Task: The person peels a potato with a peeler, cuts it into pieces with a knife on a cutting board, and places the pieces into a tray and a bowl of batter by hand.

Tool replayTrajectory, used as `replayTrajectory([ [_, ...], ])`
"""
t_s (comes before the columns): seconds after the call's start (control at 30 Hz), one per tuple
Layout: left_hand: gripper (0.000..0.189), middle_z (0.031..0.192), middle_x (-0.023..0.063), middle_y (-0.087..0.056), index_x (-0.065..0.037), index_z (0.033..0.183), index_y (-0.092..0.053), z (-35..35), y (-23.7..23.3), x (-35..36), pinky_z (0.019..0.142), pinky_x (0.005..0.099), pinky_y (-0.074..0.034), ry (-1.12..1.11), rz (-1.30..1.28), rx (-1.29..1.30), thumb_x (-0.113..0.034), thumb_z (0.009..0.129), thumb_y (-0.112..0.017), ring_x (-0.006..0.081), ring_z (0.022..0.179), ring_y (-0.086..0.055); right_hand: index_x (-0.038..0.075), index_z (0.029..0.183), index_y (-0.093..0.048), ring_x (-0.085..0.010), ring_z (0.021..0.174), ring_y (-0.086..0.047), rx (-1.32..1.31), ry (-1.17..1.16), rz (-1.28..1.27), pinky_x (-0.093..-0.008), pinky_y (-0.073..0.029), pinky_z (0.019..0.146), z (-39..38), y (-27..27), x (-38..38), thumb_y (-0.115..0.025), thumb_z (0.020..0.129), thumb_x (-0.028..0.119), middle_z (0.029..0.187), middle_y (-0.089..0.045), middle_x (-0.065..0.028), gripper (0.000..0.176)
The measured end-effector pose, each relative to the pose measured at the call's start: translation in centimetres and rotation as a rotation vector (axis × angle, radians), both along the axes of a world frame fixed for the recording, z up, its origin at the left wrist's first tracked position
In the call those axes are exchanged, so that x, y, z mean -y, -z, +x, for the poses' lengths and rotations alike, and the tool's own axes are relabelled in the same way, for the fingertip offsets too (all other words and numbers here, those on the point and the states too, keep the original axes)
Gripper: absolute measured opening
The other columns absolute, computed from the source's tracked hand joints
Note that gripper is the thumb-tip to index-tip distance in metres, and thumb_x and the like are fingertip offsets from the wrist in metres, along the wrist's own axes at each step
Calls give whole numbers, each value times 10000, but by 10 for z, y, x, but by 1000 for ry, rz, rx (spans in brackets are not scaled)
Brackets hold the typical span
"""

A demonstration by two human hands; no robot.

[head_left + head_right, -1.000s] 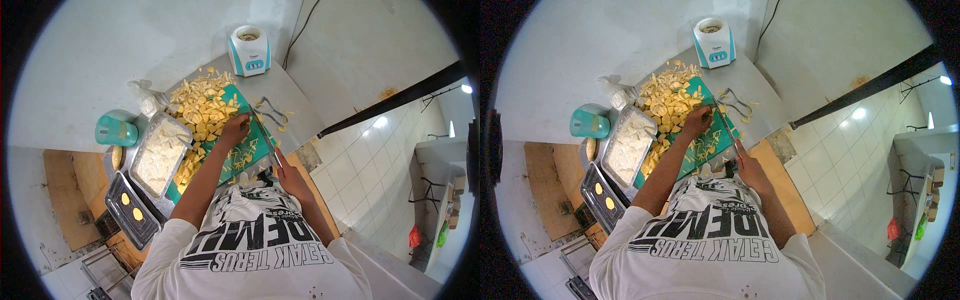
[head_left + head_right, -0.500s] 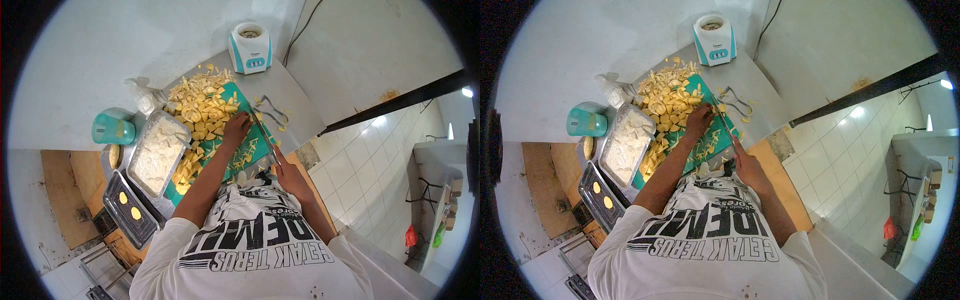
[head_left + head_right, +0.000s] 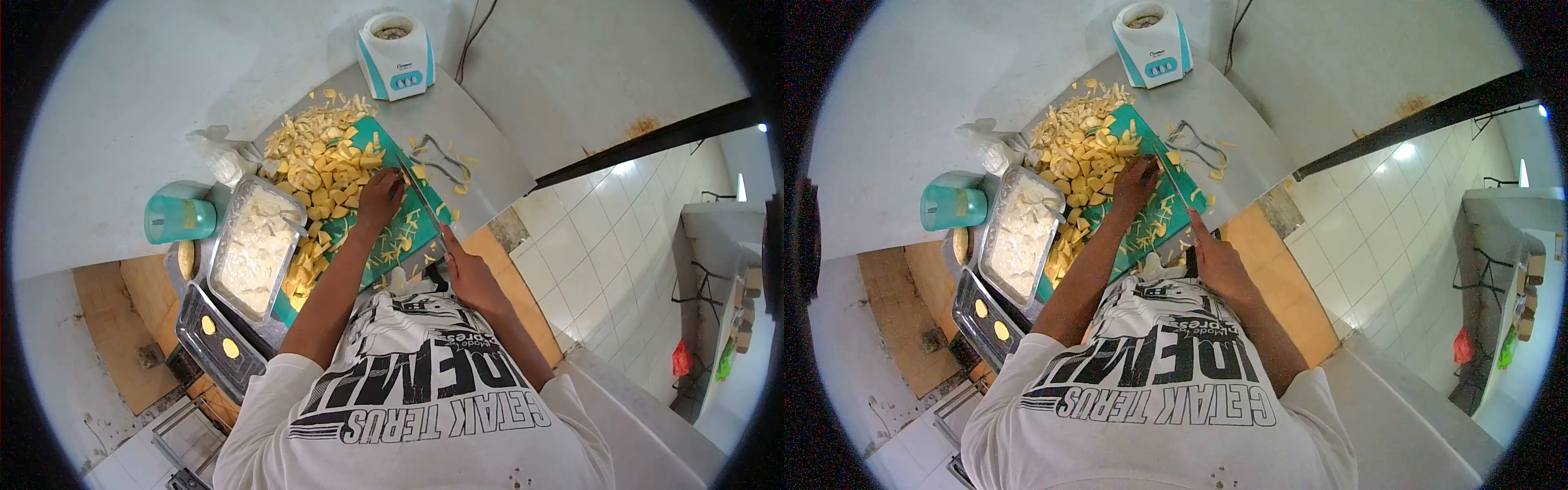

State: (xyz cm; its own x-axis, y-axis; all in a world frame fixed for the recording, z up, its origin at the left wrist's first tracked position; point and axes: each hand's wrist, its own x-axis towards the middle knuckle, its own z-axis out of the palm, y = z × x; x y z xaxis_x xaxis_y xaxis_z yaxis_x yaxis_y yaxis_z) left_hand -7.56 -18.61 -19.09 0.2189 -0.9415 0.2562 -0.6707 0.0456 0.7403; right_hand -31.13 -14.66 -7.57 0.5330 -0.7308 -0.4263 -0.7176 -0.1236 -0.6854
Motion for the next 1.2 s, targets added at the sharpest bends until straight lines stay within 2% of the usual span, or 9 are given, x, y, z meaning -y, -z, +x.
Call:
replayTrajectory([
  [0.2, 176, 1058, 126, -654, -12, 967, -637, -1, 1, 0, 779, 387, -527, 14, -134, 98, -57, 804, -685, 314, 914, -648, 224, 1504, -163, -478, 739, -607, -121, -4, -36, -562, -454, 698, 10, -5, -8, -390, 972, 165, 775, -616, -298, 581],
  [0.3, 180, 1051, 131, -663, -13, 974, -645, -1, 6, 1, 776, 390, -525, 7, -150, 100, -43, 801, -681, 321, 916, -644, 239, 1505, -131, -481, 728, -606, -138, 5, 43, -581, -452, 690, 16, -8, -9, -382, 974, 170, 767, -613, -300, 591],
  [0.47, 191, 1040, 141, -675, -10, 987, -649, -2, 0, 2, 754, 393, -524, 17, -174, 162, -26, 798, -673, 315, 894, -643, 242, 1504, -105, -487, 689, -601, -91, 43, 69, -597, -442, 659, 18, 3, -13, -389, 971, 166, 713, -604, -295, 609],
  [0.57, 197, 1039, 141, -677, -11, 998, -653, -1, -2, 1, 740, 395, -525, 24, -91, 157, -20, 802, -669, 312, 885, -644, 240, 1504, -108, -486, 668, -599, -48, 64, 68, -591, -440, 637, 17, 9, -14, -403, 967, 157, 681, -596, -292, 618],
  [0.8, 232, 1061, 139, -674, -38, 1037, -656, -1, 5, 2, 773, 394, -521, 6, -116, 191, -41, 806, -669, 309, 887, -640, 223, 1501, -140, -470, 647, -596, 63, 110, 124, -575, -432, 620, 14, 14, -11, -422, 952, 134, 649, -577, -290, 623],
  [0.9, 267, 1080, 135, -671, -47, 1061, -651, 0, 5, 2, 798, 386, -519, 14, -125, 225, -45, 795, -676, 303, 904, -639, 215, 1503, -138, -468, 631, -588, 127, 135, 155, -566, -428, 610, 13, 8, -8, -433, 945, 123, 645, -572, -288, 638],
  [1.0, 311, 1102, 127, -666, -46, 1090, -638, 0, 5, 2, 806, 378, -517, 24, -76, 223, -40, 782, -681, 296, 919, -636, 215, 1505, -136, -471, 622, -581, 118, 138, 73, -563, -423, 600, 18, 25, -13, -442, 939, 113, 653, -573, -290, 651],
  [1.1, 340, 1111, 117, -663, -39, 1106, -628, 2, 7, 3, 800, 375, -516, 33, -75, 215, -30, 771, -683, 291, 913, -634, 221, 1505, -129, -477, 625, -579, 51, 119, 134, -571, -427, 605, 24, 26, -5, -446, 935, 103, 676, -580, -296, 663],
  [1.2, 344, 1114, 111, -662, -32, 1107, -623, 3, 8, 3, 793, 375, -516, 41, -85, 218, -21, 769, -682, 291, 897, -633, 227, 1506, -118, -481, 627, -576, 93, 125, 87, -579, -430, 609, 27, 32, -1, -448, 934, 98, 687, -585, -299, 674],
])
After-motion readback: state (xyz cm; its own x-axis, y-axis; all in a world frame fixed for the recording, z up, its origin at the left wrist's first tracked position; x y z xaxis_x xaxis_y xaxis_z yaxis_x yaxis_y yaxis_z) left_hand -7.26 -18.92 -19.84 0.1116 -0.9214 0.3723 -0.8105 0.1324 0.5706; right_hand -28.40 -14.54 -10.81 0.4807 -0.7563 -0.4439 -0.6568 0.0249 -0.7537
